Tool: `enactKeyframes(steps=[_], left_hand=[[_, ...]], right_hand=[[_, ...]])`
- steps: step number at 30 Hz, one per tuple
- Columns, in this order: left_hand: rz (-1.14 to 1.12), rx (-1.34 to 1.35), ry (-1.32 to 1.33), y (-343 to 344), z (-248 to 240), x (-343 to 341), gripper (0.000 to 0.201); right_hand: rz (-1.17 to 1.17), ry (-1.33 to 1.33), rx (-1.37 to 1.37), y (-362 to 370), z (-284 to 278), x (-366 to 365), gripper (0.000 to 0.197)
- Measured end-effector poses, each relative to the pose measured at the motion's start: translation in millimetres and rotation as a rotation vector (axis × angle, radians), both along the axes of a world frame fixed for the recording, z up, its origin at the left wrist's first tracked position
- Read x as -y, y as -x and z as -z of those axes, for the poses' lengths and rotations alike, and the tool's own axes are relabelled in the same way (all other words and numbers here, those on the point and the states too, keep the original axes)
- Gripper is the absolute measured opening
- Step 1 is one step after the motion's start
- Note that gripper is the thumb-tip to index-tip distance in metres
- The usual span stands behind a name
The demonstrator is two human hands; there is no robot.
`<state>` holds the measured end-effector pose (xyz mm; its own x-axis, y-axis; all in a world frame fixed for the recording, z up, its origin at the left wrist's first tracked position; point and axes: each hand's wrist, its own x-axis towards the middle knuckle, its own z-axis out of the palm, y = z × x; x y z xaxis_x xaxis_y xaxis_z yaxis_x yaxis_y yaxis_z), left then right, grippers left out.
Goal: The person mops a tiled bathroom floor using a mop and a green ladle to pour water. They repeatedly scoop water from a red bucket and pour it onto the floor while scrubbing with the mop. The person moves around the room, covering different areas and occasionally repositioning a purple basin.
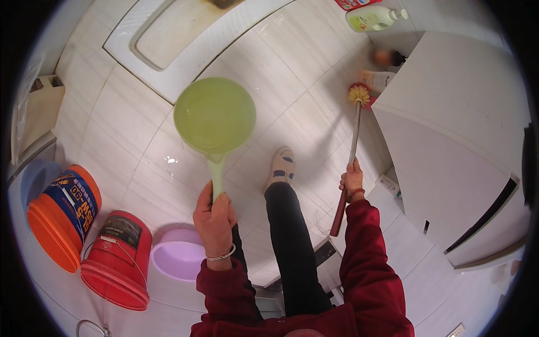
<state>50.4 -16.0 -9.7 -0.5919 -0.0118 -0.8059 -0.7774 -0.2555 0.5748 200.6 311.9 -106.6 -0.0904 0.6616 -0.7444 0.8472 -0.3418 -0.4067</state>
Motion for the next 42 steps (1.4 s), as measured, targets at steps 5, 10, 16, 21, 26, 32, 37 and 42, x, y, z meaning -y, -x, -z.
enactKeyframes(steps=[5, 10, 16, 21, 26, 32, 37, 42], left_hand=[[-0.027, 0.013, 0.036, 3, -2, -8, 0.03], [-0.045, 0.011, 0.019, 3, 2, -4, 0.029], [-0.023, 0.007, 0.011, 5, -2, -9, 0.029], [-0.012, 0.013, 0.015, 2, 3, -9, 0.027], [-0.012, 0.011, 0.048, 3, 3, -8, 0.029], [0.01, 0.032, 0.059, 6, 4, -17, 0.027], [0.002, 0.015, 0.054, 4, 10, -21, 0.023], [0.035, 0.001, 0.046, 5, 10, -14, 0.027]], right_hand=[[0.004, 0.121, -0.021, 3, -4, 62, 0.046], [-0.076, 0.346, 0.057, 24, -61, 101, 0.046], [0.091, 0.122, -0.003, 0, -27, 57, 0.032], [0.011, 0.471, 0.013, 23, -67, 120, 0.039], [0.06, 0.404, -0.005, 6, -78, 83, 0.042], [0.103, 0.275, 0.037, -35, -43, 64, 0.034], [-0.213, 0.481, 0.004, 45, -47, 102, 0.045], [-0.163, 0.139, 0.077, -37, -58, 78, 0.044]])
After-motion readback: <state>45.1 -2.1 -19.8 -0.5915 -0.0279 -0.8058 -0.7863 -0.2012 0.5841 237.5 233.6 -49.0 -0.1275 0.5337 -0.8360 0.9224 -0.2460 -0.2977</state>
